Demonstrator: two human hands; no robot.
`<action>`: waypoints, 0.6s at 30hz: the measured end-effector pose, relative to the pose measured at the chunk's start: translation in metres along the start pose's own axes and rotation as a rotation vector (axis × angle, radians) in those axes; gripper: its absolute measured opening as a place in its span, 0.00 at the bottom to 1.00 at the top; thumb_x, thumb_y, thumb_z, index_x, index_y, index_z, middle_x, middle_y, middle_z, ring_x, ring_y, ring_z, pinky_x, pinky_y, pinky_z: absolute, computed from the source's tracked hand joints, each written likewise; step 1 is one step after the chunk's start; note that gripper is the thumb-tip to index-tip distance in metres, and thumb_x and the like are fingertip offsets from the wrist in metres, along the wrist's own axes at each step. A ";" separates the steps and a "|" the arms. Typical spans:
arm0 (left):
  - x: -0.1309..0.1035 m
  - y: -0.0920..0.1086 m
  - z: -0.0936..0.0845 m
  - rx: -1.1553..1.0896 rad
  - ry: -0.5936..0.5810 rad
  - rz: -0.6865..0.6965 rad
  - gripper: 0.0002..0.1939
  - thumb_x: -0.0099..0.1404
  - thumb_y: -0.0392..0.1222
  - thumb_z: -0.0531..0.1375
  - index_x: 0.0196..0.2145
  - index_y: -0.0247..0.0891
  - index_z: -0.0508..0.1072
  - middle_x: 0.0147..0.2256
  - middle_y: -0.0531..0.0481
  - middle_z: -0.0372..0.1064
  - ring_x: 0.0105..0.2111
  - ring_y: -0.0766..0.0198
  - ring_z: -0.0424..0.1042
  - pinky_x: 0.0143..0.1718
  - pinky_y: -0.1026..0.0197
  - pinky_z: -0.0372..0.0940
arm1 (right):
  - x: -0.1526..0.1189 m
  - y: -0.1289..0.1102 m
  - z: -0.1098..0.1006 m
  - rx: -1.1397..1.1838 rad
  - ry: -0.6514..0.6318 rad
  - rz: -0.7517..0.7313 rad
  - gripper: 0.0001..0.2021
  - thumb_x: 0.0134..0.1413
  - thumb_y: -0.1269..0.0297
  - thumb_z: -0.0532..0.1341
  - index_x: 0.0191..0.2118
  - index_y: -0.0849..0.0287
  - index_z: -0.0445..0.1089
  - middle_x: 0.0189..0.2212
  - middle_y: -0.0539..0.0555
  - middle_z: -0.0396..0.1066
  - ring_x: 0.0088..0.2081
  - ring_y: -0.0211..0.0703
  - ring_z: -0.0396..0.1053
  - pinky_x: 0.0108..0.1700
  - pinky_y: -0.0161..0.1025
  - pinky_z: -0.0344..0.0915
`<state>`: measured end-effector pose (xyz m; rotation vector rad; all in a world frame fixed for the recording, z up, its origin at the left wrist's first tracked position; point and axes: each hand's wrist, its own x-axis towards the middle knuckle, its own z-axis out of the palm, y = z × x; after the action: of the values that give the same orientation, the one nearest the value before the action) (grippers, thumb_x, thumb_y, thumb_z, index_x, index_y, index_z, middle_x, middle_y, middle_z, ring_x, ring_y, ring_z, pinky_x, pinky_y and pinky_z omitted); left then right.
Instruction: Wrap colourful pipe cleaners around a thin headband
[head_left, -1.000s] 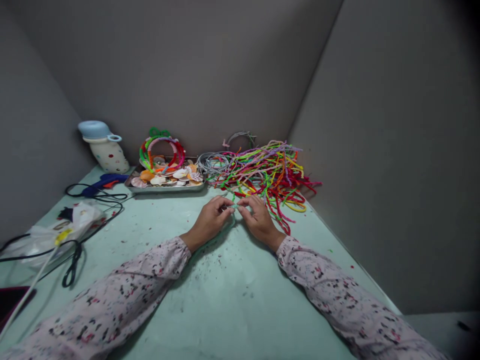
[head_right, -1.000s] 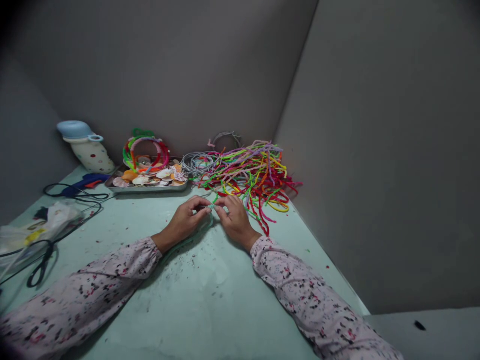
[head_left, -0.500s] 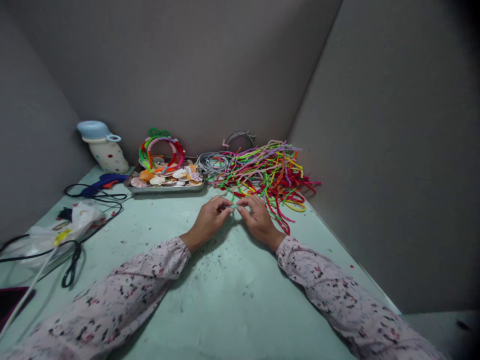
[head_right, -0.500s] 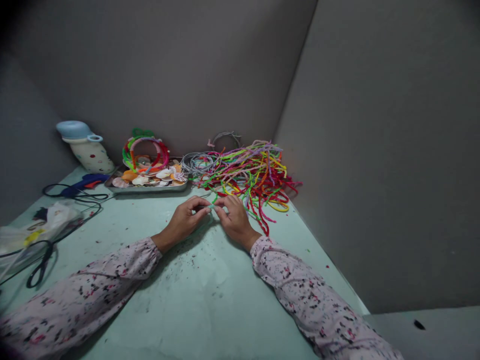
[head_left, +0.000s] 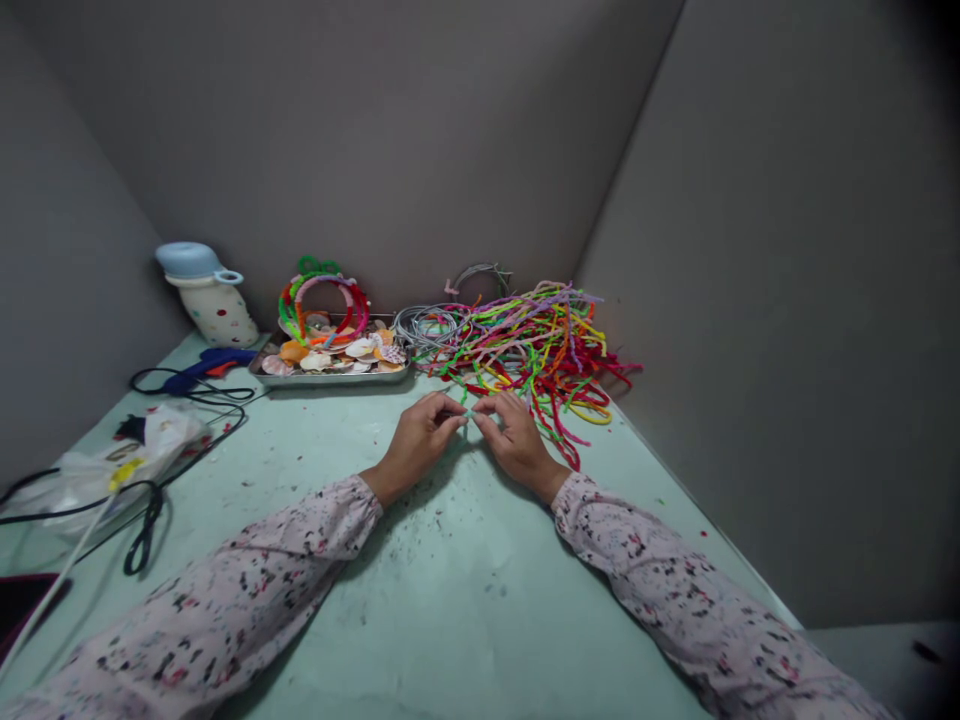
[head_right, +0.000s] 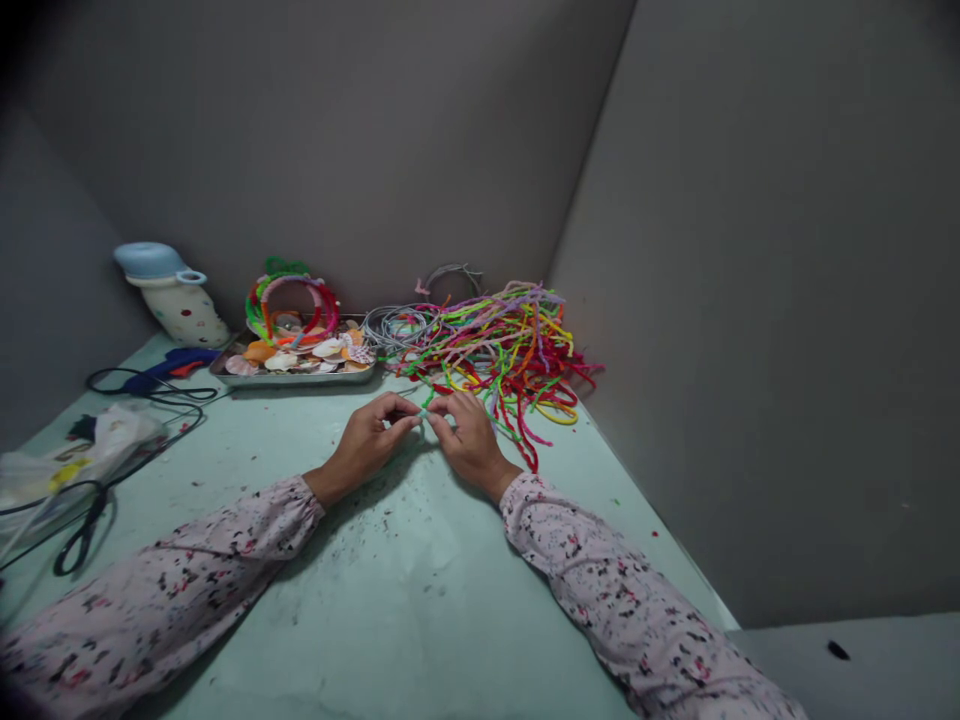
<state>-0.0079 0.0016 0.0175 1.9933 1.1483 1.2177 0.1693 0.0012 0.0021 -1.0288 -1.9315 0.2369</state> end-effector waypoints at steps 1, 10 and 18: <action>0.000 -0.001 0.000 0.000 -0.002 0.008 0.06 0.61 0.41 0.59 0.34 0.36 0.73 0.33 0.48 0.70 0.33 0.64 0.69 0.37 0.62 0.63 | 0.000 0.000 0.000 0.002 0.002 0.001 0.05 0.60 0.64 0.56 0.39 0.55 0.67 0.36 0.53 0.69 0.42 0.47 0.64 0.47 0.46 0.59; 0.000 -0.004 0.002 0.019 0.014 0.027 0.06 0.61 0.40 0.59 0.34 0.36 0.72 0.33 0.48 0.71 0.33 0.64 0.69 0.37 0.62 0.64 | 0.001 -0.001 -0.001 0.010 -0.001 0.004 0.05 0.59 0.65 0.56 0.39 0.55 0.67 0.36 0.54 0.69 0.42 0.47 0.64 0.47 0.45 0.59; 0.000 -0.002 0.001 0.048 0.037 0.063 0.04 0.60 0.38 0.59 0.34 0.36 0.73 0.32 0.49 0.70 0.33 0.64 0.69 0.36 0.62 0.65 | 0.000 0.000 0.000 0.019 0.007 -0.006 0.04 0.60 0.64 0.56 0.38 0.56 0.67 0.36 0.53 0.69 0.42 0.46 0.64 0.47 0.45 0.59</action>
<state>-0.0074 0.0024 0.0155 2.0650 1.1509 1.2746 0.1692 0.0015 0.0024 -1.0097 -1.9218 0.2476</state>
